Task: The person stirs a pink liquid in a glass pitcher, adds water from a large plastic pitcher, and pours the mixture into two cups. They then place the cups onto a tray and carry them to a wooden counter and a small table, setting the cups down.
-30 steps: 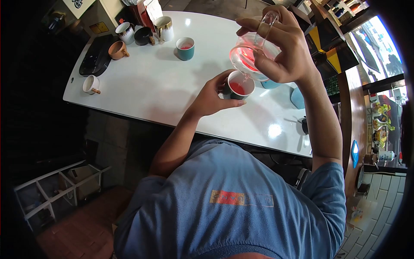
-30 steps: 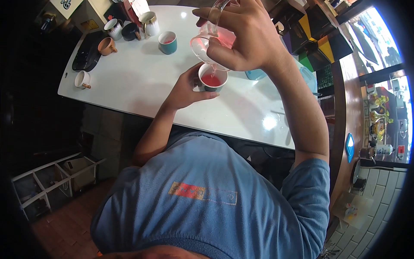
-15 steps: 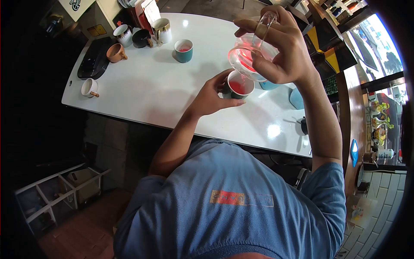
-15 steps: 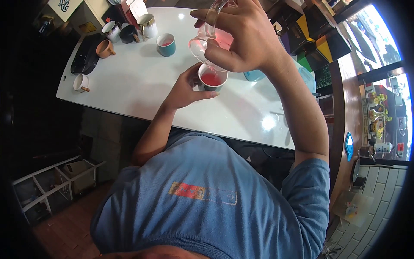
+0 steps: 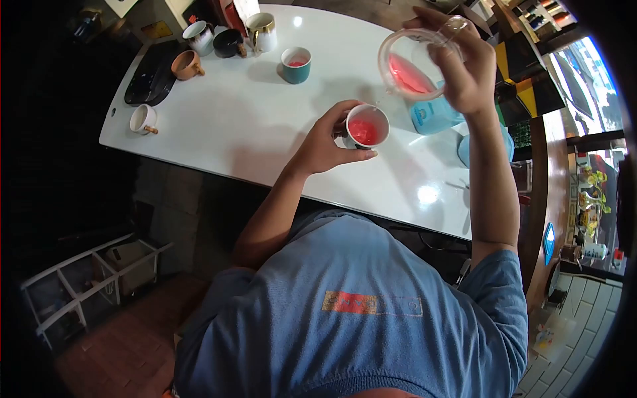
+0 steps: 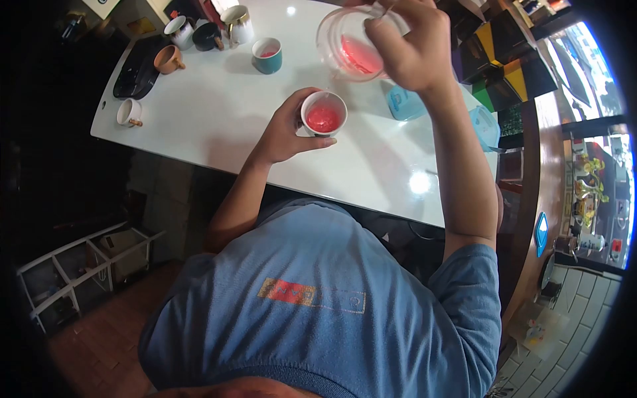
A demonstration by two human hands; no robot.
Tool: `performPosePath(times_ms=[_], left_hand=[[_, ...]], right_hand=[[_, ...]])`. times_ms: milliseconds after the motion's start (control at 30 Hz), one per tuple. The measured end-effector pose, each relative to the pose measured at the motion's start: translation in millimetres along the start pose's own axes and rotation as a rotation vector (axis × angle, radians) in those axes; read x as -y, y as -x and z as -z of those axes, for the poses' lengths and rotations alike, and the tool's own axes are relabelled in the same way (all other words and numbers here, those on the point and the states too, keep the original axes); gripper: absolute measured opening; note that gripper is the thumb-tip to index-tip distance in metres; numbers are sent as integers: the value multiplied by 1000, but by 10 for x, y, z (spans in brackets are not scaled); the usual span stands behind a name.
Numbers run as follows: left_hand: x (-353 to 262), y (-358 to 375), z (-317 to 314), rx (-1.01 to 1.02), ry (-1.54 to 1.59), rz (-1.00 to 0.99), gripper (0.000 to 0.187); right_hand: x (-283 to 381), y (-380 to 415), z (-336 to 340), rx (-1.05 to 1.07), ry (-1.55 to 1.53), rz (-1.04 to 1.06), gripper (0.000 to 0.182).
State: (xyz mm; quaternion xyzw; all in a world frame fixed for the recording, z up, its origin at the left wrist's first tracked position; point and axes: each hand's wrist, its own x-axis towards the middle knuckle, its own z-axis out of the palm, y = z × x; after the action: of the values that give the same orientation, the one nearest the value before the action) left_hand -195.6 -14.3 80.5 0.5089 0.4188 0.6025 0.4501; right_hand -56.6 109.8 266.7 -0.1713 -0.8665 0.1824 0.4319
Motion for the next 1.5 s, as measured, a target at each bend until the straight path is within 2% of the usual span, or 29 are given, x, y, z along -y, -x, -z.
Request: performPosePath(times_ms=[33, 100, 167, 233, 300, 333, 367, 433, 500, 633, 700, 967, 1067, 1167, 1233, 1500], left_hand=[[13, 29, 28, -27, -13, -22, 79], [54, 95, 117, -82, -59, -30, 79], [114, 139, 233, -135, -111, -48, 78], [193, 201, 364, -301, -199, -74, 75], [252, 263, 547, -359, -207, -46, 74], [234, 295, 635, -403, -331, -69, 73], [221, 335, 702, -446, -455, -89, 73], [216, 420, 799, -487, -482, -66, 69], [244, 462, 892, -572, -432, 15, 68], [421, 502, 1038, -642, -474, -18, 72], [453, 499, 1072, -654, -485, -20, 73], [491, 443, 1083, -686, -541, 2, 75], [483, 445, 1055, -738, -594, -14, 73], [483, 454, 1054, -738, -608, -12, 72], [474, 459, 1067, -708, -689, -9, 74], [512, 457, 1089, -726, -692, -81, 72]], right_hand=[[-124, 7, 3, 22, 0, -52, 45], [-383, -6, -85, 51, -282, -118, 45], [-543, -22, -160, 58, -301, -94, 43], [-672, -76, -286, 63, -320, -71, 42], [-786, -147, -444, 0, -206, -62, 41], [-786, -215, -493, 2, -57, -24, 38], [-814, -272, -574, 6, -70, -27, 38], [-851, -354, -752, -157, 70, 6, 43], [-812, -416, -872, -133, 73, -7, 41], [-947, -582, -1117, -53, 155, 154, 40], [-979, -613, -1265, -84, 162, 174, 38], [-1093, -764, -1492, 72, 149, 338, 34], [-1082, -764, -1563, 48, 182, 356, 36], [-1048, -761, -1601, 128, 197, 290, 39], [-1052, -768, -1629, 109, 239, 381, 41], [-1016, -841, -1761, 147, 281, 457, 46]])
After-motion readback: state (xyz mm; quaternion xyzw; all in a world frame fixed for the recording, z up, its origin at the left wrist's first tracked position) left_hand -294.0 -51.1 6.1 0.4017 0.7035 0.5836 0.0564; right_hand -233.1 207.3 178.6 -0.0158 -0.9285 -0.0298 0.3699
